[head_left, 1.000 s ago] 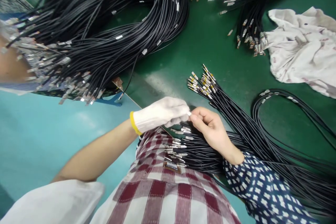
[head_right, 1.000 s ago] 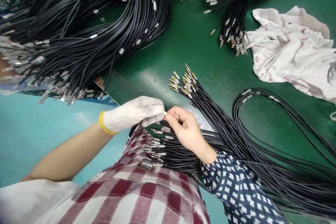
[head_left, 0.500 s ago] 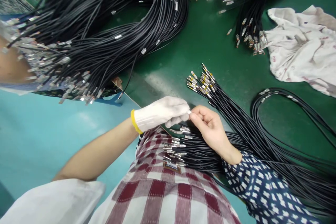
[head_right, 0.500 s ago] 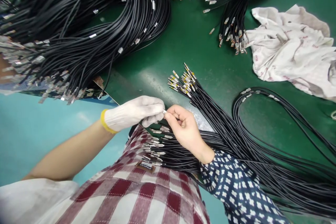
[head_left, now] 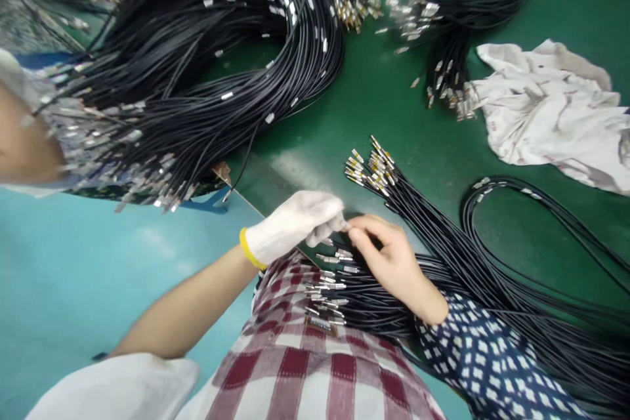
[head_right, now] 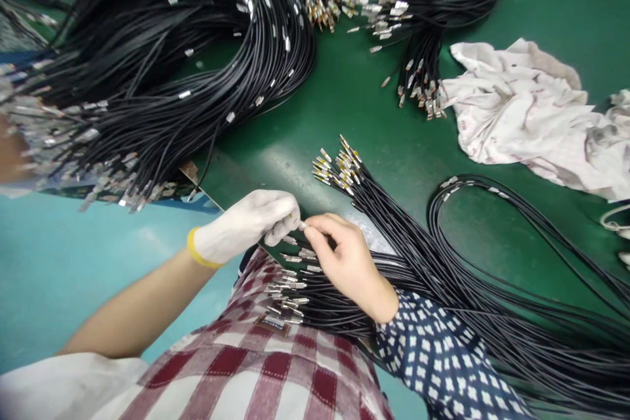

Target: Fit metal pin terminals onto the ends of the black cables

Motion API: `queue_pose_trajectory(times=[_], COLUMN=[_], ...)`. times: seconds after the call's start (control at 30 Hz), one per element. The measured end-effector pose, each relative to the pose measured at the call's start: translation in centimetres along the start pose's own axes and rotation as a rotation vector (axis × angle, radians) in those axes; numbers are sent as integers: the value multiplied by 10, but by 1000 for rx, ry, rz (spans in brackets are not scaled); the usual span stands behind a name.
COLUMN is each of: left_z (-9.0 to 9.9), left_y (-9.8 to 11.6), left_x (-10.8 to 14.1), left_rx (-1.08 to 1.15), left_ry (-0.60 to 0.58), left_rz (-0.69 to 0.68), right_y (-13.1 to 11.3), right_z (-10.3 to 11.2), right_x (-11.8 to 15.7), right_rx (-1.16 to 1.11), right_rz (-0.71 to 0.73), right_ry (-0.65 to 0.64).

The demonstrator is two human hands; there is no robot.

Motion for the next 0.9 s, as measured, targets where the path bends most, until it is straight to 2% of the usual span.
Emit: queue_pose_trajectory(times=[0.07, 0.1, 0.13, 0.17, 0.23, 0.27, 0.33, 0.4, 0.47, 0.57, 0.7, 0.8, 0.9], left_z=[18, 21, 17, 9, -12, -24, -44, -54, -53, -33, -11, -8, -10], left_y=[8, 13, 16, 17, 16, 14, 9, 5, 4, 5, 3, 1, 3], left_x=[1, 5, 8, 12, 24, 31, 45, 53, 52, 40, 28, 26, 25], left_rx=[-219, -355, -470, -562, -702, -747, -796, -814, -777, -592, -244, -175, -182], left_ry=[252, 329, 354, 327, 256, 202, 96, 47, 51, 121, 202, 230, 237], left_rz=[-163, -249, -331, -410, -582, -660, -787, -824, -761, -512, -209, -123, -126], right_y=[-16, -21, -24, -23, -15, -8, 5, 10, 7, -5, -18, -18, -16], right_z=[-3, -4, -1, 9, 47, 62, 77, 82, 88, 91, 75, 63, 56], right_x=[9, 14, 18, 17, 10, 8, 6, 6, 9, 19, 33, 37, 38], right_rx=[236, 319, 367, 403, 597, 750, 964, 1026, 946, 723, 642, 640, 621], right_rz=[186, 262, 313, 328, 285, 251, 227, 245, 248, 263, 350, 384, 413], right_ry=[-98, -156, -195, -154, 107, 199, 251, 255, 300, 346, 272, 226, 190])
Point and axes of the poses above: each hand's wrist, its own x-axis away from the middle knuckle, its own z-axis out of the back of the hand, y = z × x, the point moved 9 cm from there along -x, towards the middle knuckle, and after that the axes turned 11 degrees about y, right-handed, at the moved point
